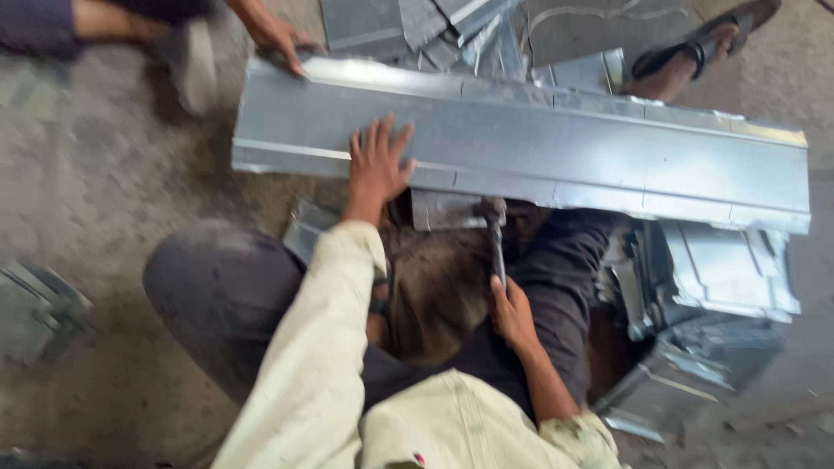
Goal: The person sits on the floor and uses a hammer to strike a long metal sheet placed on a wooden block. They repeatedly hit the sheet to shape it, then break it into smaller pieces and continue hammering the individual sections.
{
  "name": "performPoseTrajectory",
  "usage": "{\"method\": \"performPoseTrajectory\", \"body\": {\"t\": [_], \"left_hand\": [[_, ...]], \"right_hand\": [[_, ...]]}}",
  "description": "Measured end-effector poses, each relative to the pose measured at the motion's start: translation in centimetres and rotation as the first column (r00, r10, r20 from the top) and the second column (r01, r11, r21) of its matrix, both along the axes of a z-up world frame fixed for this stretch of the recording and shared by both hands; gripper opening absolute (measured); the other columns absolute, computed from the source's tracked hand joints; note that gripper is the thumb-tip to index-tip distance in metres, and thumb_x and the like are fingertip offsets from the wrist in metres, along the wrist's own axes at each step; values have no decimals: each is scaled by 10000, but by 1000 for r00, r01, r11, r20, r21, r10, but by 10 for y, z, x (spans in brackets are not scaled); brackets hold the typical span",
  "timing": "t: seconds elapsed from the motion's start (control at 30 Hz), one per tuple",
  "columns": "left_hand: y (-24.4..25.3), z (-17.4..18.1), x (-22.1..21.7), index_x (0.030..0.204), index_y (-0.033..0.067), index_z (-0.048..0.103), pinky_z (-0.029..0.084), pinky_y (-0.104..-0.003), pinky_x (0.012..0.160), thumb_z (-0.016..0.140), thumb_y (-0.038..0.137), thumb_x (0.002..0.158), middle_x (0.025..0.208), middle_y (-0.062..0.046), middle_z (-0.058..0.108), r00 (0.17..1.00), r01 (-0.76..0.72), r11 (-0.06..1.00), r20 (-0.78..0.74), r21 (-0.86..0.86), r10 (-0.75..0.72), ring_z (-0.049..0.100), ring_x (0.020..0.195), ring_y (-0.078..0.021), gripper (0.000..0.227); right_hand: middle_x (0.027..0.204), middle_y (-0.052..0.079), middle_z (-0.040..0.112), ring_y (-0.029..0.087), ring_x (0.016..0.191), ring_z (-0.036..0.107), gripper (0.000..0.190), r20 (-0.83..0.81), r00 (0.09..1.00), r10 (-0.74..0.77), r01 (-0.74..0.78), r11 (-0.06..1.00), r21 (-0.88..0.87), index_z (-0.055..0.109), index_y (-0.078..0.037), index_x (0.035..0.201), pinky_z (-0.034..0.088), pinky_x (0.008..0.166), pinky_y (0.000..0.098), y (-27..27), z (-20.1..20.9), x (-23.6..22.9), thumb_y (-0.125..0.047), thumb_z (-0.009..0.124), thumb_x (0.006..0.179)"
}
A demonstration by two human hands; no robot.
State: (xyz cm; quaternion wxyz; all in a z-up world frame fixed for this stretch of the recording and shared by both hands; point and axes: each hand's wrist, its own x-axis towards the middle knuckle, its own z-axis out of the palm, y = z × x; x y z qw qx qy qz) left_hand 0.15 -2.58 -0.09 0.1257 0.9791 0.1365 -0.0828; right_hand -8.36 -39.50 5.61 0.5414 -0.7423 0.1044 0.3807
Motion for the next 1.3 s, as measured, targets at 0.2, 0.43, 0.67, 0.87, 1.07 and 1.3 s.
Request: {"method": "performPoseTrajectory", "body": {"t": [0.2,0.43,0.67,0.87,1.07,1.3], "left_hand": [[25,33,2,1538,369,410,217,-610,1193,619,476,948,1558,-102,390,994,-27,992,100,-126,39,339,1454,-343,636],[2,6,-5,1537,408,468,123,-647,1210,559,488,1001,1671,-66,281,950,-88,992,293,-92,111,261,1527,-328,550],[-9,8,7,1536,443,453,33,-648,1246,478,550,1031,1703,-3,262,960,-85,990,256,-110,111,236,1560,-286,517],[-9,16,7,1518,427,473,-6,-737,1196,468,579,1023,1678,-4,294,970,-115,988,203,-105,134,248,1550,-289,518],[-12,10,5,1529,422,468,-20,-764,1178,472,565,1034,1676,-5,302,972,-115,990,197,-79,128,257,1549,-297,515],[-10,4,4,1562,399,416,-21,-753,1165,475,681,953,1682,10,278,966,-151,981,192,-119,171,203,1547,-292,674]], "right_hand": [[555,-29,431,90,392,386,289,14,1000,-1,1,999,-35,559,-142,942,294,346,267,7,0,-5,-420,511,1008],[585,-25,415,74,410,341,391,16,999,-31,31,999,36,529,-117,948,272,358,252,8,15,10,-483,450,1060],[864,40,547,179,765,521,319,555,766,-324,166,934,317,545,-164,1037,434,680,344,-79,109,80,-366,370,1211],[760,16,532,152,658,496,317,727,467,-503,71,841,536,565,-148,988,407,585,315,-59,141,62,-389,432,1145],[657,-9,517,124,551,470,327,526,841,122,-10,977,-211,584,-131,939,380,491,286,19,39,34,-412,494,1080],[641,-23,417,70,449,308,494,172,976,-137,90,962,256,560,-72,1003,218,375,243,-26,185,51,-563,546,1053]]}}
